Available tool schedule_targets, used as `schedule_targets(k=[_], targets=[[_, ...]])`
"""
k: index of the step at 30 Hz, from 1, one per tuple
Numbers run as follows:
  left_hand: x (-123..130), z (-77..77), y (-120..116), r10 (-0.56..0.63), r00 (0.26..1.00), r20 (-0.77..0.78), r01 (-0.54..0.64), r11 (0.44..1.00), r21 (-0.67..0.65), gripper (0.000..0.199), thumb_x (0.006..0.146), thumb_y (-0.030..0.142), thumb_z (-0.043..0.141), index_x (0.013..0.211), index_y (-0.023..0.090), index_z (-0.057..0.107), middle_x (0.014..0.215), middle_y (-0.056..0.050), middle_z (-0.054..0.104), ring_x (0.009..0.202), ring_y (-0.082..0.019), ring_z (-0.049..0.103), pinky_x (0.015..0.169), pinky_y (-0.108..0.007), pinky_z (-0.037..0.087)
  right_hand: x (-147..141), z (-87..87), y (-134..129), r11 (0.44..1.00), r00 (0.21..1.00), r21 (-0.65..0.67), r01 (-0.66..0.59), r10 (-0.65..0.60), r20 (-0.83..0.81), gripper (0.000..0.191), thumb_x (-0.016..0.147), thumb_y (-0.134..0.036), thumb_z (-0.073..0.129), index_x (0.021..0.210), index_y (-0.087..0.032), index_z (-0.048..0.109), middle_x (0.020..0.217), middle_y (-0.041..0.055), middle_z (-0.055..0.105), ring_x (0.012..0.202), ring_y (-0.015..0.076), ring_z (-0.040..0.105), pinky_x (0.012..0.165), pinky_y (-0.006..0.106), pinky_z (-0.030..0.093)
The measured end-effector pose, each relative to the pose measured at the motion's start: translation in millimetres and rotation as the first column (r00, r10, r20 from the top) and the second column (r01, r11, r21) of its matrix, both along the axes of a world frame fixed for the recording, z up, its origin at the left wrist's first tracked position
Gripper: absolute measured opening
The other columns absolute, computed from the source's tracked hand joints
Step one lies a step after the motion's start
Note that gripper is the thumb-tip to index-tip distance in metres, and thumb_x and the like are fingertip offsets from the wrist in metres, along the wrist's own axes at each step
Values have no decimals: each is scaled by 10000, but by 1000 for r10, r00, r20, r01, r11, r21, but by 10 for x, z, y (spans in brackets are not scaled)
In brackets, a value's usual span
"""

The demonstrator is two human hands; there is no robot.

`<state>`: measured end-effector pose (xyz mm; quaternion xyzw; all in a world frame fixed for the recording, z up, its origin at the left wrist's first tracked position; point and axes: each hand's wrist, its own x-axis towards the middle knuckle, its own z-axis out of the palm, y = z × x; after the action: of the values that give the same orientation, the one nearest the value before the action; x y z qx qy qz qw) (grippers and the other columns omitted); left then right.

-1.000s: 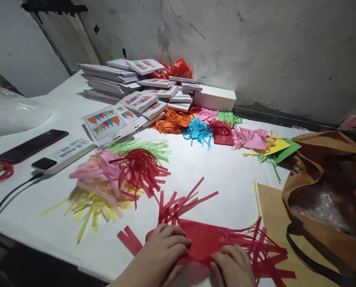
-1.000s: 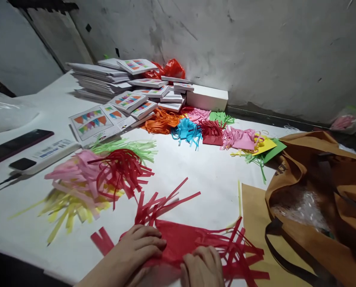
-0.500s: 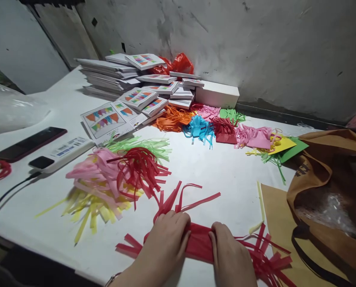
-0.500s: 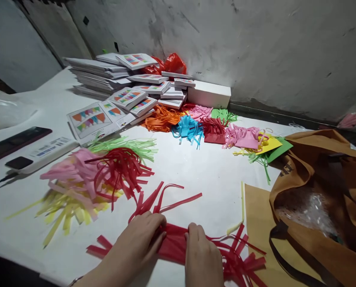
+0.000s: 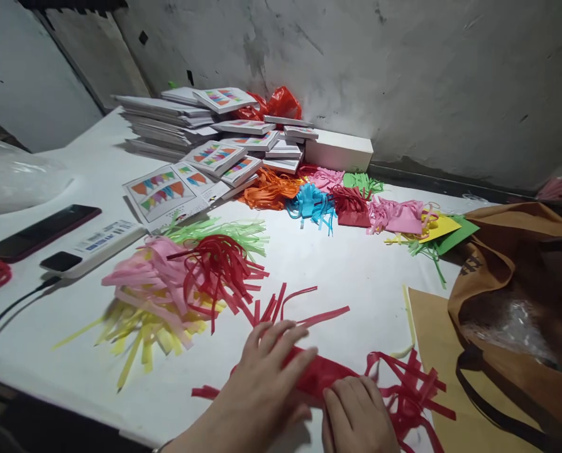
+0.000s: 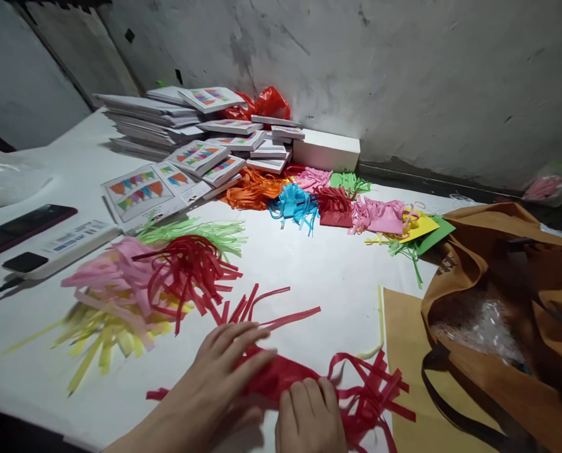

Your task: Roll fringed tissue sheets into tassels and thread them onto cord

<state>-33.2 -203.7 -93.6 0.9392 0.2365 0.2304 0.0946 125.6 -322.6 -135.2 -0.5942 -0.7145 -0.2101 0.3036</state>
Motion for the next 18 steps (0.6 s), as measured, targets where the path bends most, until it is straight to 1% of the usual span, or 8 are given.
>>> schedule_targets(k=[1, 3, 5, 8, 10, 12, 15, 18], targets=[[-15, -12, -20, -68, 998, 4, 68, 997, 47, 273, 834, 297, 752, 1066, 253, 614, 1175, -35, 678, 1138, -287, 534, 1055, -490, 254, -7, 4, 4, 1000, 999, 9, -15, 15, -28, 178, 851, -30, 530, 886, -150, 658, 788, 59, 686, 738, 196, 635, 818, 388, 475], [-37, -55, -59, -155, 988, -14, 156, 985, 79, 107, 893, 230, 706, 872, 232, 602, 935, 29, 696, 960, -209, 579, 1081, -451, 213, -16, 14, -1, 1000, 1000, 20, -22, 23, -20, 187, 876, -49, 513, 925, -145, 665, 817, 69, 693, 760, 207, 634, 810, 384, 459], [-64, -110, -86, -178, 984, -5, 178, 982, 58, 186, 926, 164, 656, 773, 208, 560, 778, 57, 648, 794, -161, 556, 1054, -414, 236, -3, 14, -29, 1000, 999, 13, -9, 9, 54, 227, 891, -35, 485, 960, -149, 669, 856, 78, 706, 801, 224, 631, 816, 383, 446], [-125, -145, -105, -164, 986, 6, 164, 985, -48, 147, 941, 140, 609, 813, 209, 583, 799, 46, 646, 777, -163, 539, 958, -383, 300, 63, -5, -97, 1000, 998, -29, -13, 15, 65, 225, 899, -11, 483, 913, -162, 650, 815, 60, 685, 767, 206, 590, 824, 378, 427], [-159, -114, -107, -114, 993, -8, 112, 985, -134, 145, 948, 124, 568, 835, 210, 598, 832, 30, 650, 802, -174, 539, 893, -376, 326, 109, -20, -131, 997, 1000, -70, 13, -15, -25, 196, 942, -69, 486, 856, -183, 619, 782, 41, 654, 755, 199, 563, 827, 385, 400], [-158, -50, -103, -32, 999, -44, 23, 982, -185, 176, 954, 125, 531, 814, 203, 603, 845, 7, 645, 814, -188, 537, 836, -378, 338, 134, -20, -136, 986, 990, -135, 102, -114, -87, 235, 990, -151, 462, 793, -206, 577, 760, 31, 622, 753, 206, 539, 811, 392, 367], [-81, 64, -80, 89, 978, -189, -128, 970, -208, 213, 949, 144, 505, 784, 197, 629, 865, -31, 649, 821, -221, 545, 786, -403, 342, 132, 13, -82, 936, 965, -251, 245, -260, -28, 300, 1017, -176, 412, 746, -224, 531, 711, 20, 570, 713, 220, 497, 770, 394, 328], [30, 135, -41, 159, 919, -360, -234, 957, -175, 229, 929, 133, 501, 788, 200, 668, 883, -54, 669, 832, -247, 564, 772, -429, 349, 132, 75, -4, 878, 946, -355, 321, -314, 77, 306, 1018, -175, 412, 734, -230, 511, 677, 5, 545, 660, 221, 480, 740, 401, 300]])
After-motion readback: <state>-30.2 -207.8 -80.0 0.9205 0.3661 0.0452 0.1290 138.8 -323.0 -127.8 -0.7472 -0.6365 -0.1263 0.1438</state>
